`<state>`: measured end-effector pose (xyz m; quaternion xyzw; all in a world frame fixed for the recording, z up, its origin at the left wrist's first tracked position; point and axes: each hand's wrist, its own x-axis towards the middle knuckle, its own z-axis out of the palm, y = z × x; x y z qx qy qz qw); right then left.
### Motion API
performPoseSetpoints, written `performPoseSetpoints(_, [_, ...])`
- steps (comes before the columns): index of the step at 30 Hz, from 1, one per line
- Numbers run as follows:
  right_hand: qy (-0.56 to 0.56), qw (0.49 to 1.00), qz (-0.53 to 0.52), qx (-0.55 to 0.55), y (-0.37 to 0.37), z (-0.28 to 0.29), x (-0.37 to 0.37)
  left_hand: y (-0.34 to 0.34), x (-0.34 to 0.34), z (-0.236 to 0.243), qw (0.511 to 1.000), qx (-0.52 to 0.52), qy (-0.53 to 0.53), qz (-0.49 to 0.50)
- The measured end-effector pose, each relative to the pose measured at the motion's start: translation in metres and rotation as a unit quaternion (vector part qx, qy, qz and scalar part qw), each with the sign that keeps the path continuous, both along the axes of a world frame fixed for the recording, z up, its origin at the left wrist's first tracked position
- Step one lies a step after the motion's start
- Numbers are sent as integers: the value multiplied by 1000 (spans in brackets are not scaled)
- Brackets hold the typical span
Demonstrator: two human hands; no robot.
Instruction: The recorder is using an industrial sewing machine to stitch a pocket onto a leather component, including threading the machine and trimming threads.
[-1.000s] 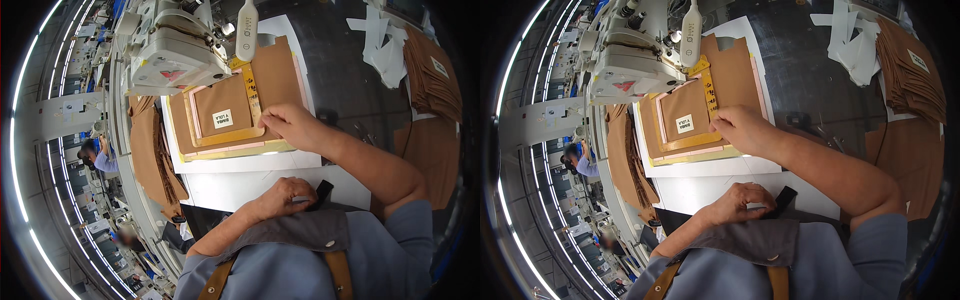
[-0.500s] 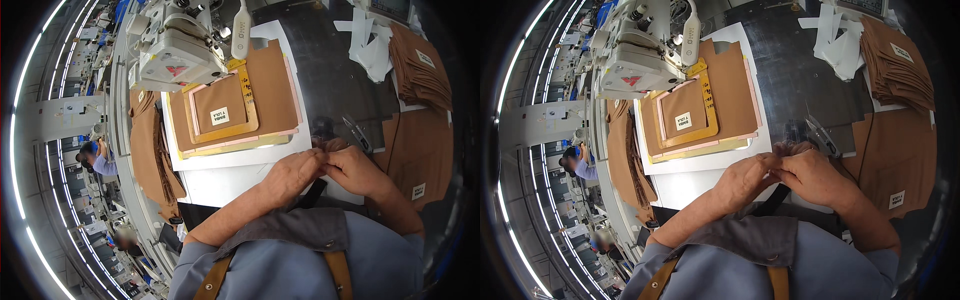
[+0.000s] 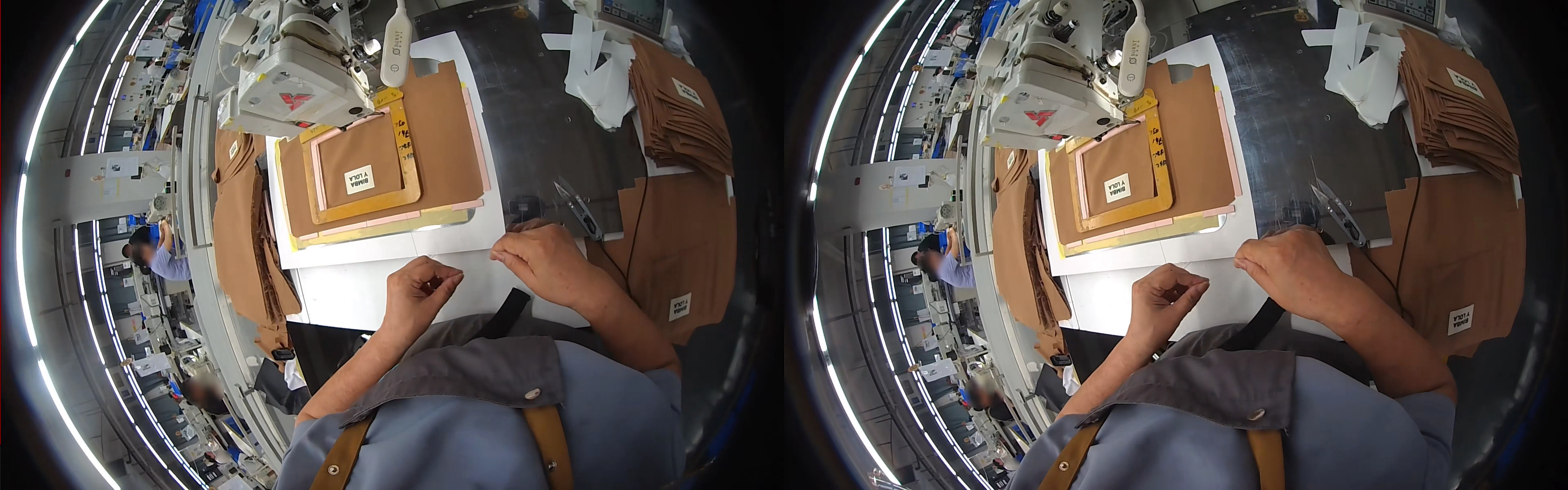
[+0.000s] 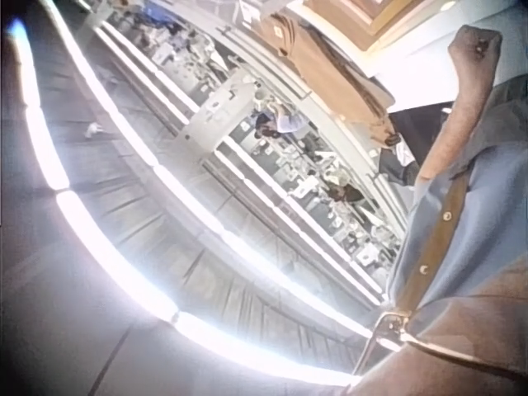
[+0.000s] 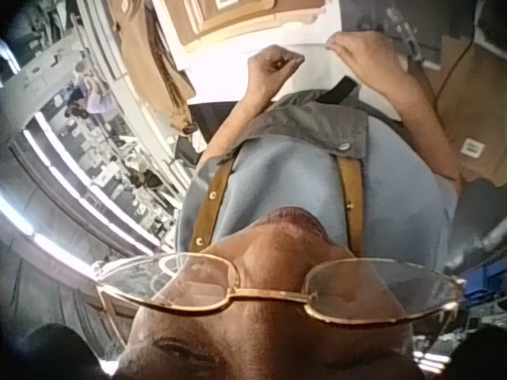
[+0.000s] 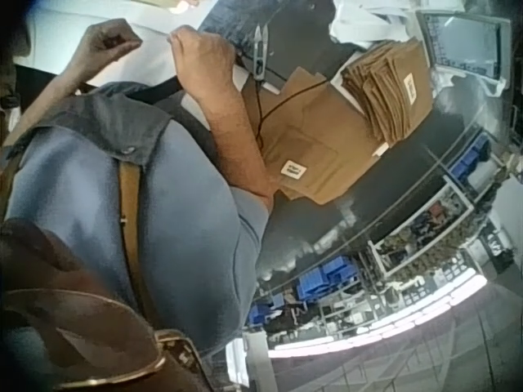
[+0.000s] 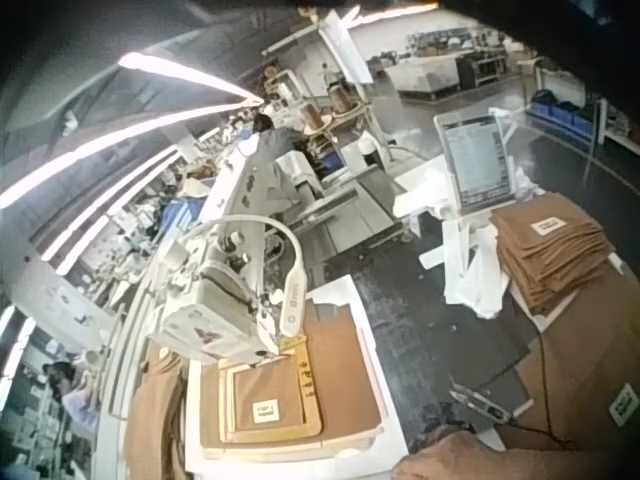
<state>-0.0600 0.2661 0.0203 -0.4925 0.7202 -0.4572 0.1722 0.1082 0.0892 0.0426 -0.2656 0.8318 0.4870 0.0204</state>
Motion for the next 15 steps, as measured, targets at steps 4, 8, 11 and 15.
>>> performPoseSetpoints(4, [-19,1000,-13,11,-10,-2,-1,-7,18,-1,992,81,-22,92])
performPoseSetpoints(8, [-37,999,-31,1,-17,-9,-3,-18,35,-8,986,71,-63,137])
performPoseSetpoints(11, [-5,999,-34,21,-21,-14,-6,-37,30,-14,977,60,-26,203])
performPoseSetpoints(15, [8,999,-36,39,-28,-26,-10,-75,-23,-17,972,34,65,224])
